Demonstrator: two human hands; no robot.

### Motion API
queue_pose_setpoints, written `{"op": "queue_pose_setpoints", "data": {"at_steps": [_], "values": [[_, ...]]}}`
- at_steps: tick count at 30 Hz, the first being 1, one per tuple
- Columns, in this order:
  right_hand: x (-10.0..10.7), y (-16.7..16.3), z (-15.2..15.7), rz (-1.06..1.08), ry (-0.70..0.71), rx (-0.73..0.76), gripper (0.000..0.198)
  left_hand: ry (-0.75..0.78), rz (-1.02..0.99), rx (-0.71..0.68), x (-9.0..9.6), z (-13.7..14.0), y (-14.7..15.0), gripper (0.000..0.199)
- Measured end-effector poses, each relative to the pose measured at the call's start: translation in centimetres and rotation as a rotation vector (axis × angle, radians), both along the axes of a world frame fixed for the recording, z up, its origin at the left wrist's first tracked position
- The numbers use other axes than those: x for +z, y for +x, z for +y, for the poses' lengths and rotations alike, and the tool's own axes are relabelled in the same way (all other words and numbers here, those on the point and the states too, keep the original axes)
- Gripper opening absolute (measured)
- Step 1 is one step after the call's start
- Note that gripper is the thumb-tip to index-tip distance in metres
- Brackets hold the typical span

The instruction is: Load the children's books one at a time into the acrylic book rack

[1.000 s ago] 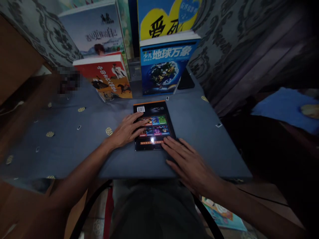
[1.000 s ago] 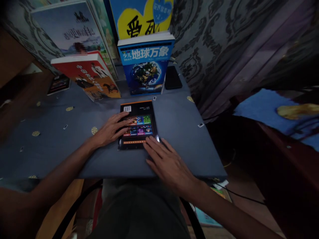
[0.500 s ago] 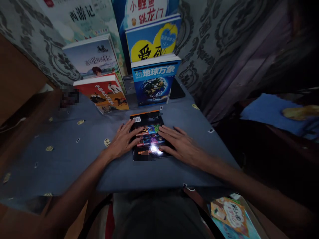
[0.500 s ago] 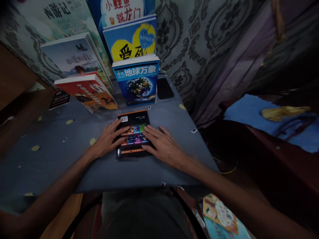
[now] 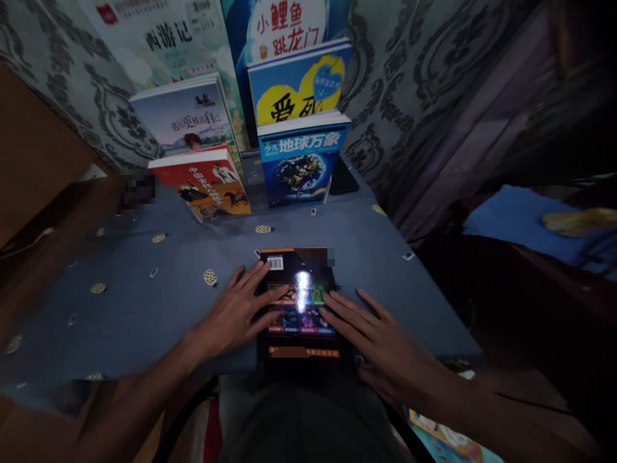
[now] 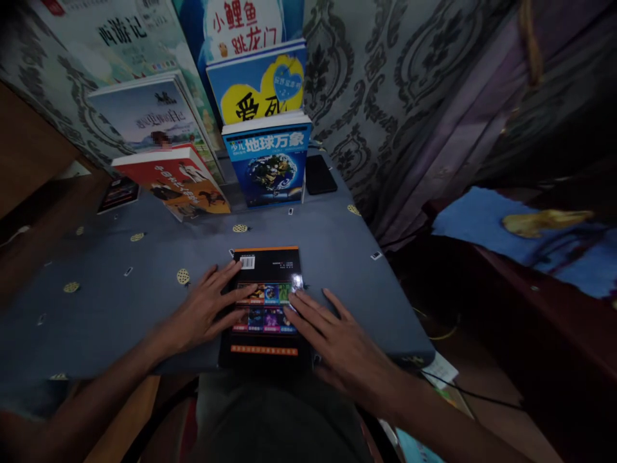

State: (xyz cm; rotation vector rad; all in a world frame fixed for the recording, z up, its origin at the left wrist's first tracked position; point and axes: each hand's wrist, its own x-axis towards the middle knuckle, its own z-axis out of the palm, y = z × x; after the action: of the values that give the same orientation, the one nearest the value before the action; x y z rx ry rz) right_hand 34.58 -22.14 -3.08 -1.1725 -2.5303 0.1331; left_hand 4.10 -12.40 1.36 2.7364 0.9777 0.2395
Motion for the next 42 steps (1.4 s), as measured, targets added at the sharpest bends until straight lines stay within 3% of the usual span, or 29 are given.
{"op": "queue_pose_setpoints", "data": {"at_steps": [5, 9, 13, 16, 19, 22, 25, 32, 38, 42], "values": [[-1.1, 0.1, -0.8, 0.024, 0.063, 0.009, 0.077, -0.002, -0.009, -0.024, -0.1, -0.7, -0.2, 0.048], [-0.3, 0.2, -0.3, 0.048, 0.119, 0.037, 0.063, -0.046, 0.0, -0.05, 0.7, -0.5, -0.4, 0.049], [2.2, -0.1, 1.1, 0.205, 0.205, 0.109, 0.05, -0.177, -0.048, -0.052, 2.3, 0.6, -1.1, 0.045], [5.1, -0.5, 2.9, 0.376, 0.21, 0.091, 0.042, -0.307, -0.223, -0.034, 3.1, 1.9, -1.5, 0.047], [7.8, -0.9, 5.1, 0.482, 0.176, -0.014, 0.033, -0.399, -0.447, 0.042, 2.7, 3.3, -1.4, 0.056], [9.1, -1.4, 7.8, 0.552, 0.146, -0.234, 0.037, -0.396, -0.566, 0.128, 1.5, 4.5, -0.4, 0.056], [8.9, -1.7, 10.6, 0.653, 0.126, -0.366, 0.032, -0.383, -0.682, 0.148, 0.5, 5.8, 1.2, 0.051], [8.1, -2.0, 15.4, 0.961, 0.045, -0.375, 0.028, -0.446, -1.001, 0.25, 0.4, 8.4, 3.5, 0.045], [6.6, -2.8, 17.2, 1.12, -0.275, -0.356, 0.037, -0.706, -1.041, 0.347, -0.1, 8.4, 2.1, 0.05], [4.6, -3.5, 17.7, 1.169, -0.459, -0.381, 0.043, -0.78, -1.067, 0.434, -1.4, 8.8, 1.5, 0.054]]}}
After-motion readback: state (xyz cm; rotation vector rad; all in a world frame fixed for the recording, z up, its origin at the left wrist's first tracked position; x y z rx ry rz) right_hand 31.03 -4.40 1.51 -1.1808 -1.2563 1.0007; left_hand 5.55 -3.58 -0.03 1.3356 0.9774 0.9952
